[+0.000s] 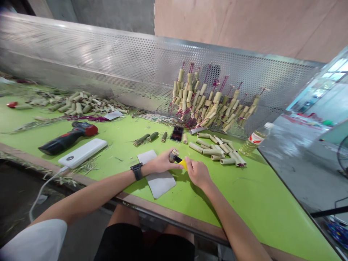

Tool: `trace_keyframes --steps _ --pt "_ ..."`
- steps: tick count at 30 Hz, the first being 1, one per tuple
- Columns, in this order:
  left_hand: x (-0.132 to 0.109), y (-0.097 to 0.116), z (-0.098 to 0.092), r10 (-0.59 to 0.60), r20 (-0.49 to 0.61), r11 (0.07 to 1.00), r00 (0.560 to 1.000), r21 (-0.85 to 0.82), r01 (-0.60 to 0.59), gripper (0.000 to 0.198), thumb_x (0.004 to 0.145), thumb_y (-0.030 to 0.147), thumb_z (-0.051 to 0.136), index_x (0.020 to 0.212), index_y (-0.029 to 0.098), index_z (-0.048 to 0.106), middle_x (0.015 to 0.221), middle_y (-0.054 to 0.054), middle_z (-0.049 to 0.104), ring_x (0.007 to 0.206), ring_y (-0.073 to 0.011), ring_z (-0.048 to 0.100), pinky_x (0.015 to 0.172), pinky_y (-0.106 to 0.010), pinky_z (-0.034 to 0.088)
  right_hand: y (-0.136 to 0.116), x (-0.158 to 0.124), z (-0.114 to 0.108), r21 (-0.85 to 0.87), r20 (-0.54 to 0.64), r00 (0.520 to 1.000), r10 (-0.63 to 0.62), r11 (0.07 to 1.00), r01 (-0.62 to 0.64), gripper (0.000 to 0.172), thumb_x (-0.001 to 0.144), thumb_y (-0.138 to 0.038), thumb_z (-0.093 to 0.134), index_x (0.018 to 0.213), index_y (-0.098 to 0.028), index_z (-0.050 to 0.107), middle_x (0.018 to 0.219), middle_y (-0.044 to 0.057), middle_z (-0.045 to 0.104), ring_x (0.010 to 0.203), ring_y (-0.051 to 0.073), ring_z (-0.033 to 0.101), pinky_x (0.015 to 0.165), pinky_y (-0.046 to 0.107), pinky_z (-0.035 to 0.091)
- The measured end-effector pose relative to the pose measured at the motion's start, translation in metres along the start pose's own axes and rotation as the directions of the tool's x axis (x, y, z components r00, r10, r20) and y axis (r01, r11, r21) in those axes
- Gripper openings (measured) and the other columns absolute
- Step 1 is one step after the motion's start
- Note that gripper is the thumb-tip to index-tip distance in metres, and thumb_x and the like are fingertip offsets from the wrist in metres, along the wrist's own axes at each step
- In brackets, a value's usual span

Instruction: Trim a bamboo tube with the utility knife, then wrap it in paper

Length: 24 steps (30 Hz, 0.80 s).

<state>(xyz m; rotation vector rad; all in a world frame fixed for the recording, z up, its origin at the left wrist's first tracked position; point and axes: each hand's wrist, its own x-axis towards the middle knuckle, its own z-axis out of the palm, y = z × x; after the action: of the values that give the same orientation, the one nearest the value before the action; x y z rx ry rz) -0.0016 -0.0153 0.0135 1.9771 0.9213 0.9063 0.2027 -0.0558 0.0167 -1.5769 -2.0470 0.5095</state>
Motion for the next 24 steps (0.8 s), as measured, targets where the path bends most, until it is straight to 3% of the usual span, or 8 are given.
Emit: trace_keyframes --steps 4,10,17,22,24 --pt "0.0 0.002 -0.001 -0.036 -0.026 0.99 0.999 0.132 0.039 0.053 0.072 0.061 0.079 0.094 0.02 0.053 0.067 0.007 0.045 0.061 -0.0123 0.04 0.054 -0.026 0.029 -0.003 -0.001 -0.004 0.037 0.039 0.999 0.021 0.999 -0.023 0.074 0.097 -0.077 0.015 0.051 -0.025 0.04 0.043 -0.002 0.038 0.037 0.012 0.032 0.043 0.028 0.023" --pt "0.001 0.004 -0.004 -0.068 -0.032 0.974 0.997 0.216 0.073 0.052 0.073 0.06 0.078 0.098 0.021 0.056 0.064 0.007 0.049 0.059 -0.0141 0.045 0.053 -0.027 0.027 -0.006 -0.003 -0.014 0.061 0.152 0.988 -0.036 0.998 0.027 0.061 0.101 -0.065 0.029 0.071 -0.021 0.057 0.055 -0.001 0.058 0.05 0.015 0.054 0.055 0.027 0.036" --pt "0.002 0.002 -0.004 -0.069 -0.065 0.964 0.996 0.252 0.083 0.055 0.07 0.065 0.08 0.097 0.022 0.058 0.061 0.007 0.05 0.057 -0.0147 0.046 0.053 -0.027 0.026 -0.007 -0.004 -0.012 0.11 0.166 0.986 -0.027 0.994 0.009 0.057 0.101 -0.065 0.029 0.069 -0.022 0.049 0.05 -0.005 0.046 0.047 0.013 0.046 0.053 0.026 0.034" --pt "-0.001 0.006 -0.005 -0.06 -0.094 0.975 0.994 0.207 0.078 0.057 0.068 0.066 0.081 0.092 0.021 0.056 0.06 0.008 0.047 0.055 -0.0129 0.042 0.053 -0.027 0.024 -0.011 -0.007 -0.011 0.282 0.241 0.97 0.032 0.954 -0.101 0.058 0.099 -0.07 0.03 0.08 -0.021 0.054 0.053 -0.006 0.046 0.045 0.012 0.045 0.049 0.025 0.037" --pt "-0.002 0.007 -0.004 -0.062 -0.115 0.98 0.991 0.183 0.083 0.055 0.068 0.064 0.081 0.09 0.021 0.055 0.06 0.008 0.046 0.056 -0.0124 0.04 0.053 -0.027 0.023 -0.012 -0.007 -0.012 0.26 0.202 0.979 0.031 0.962 -0.084 0.058 0.099 -0.07 0.031 0.08 -0.021 0.055 0.054 -0.005 0.048 0.046 0.013 0.046 0.049 0.025 0.037"
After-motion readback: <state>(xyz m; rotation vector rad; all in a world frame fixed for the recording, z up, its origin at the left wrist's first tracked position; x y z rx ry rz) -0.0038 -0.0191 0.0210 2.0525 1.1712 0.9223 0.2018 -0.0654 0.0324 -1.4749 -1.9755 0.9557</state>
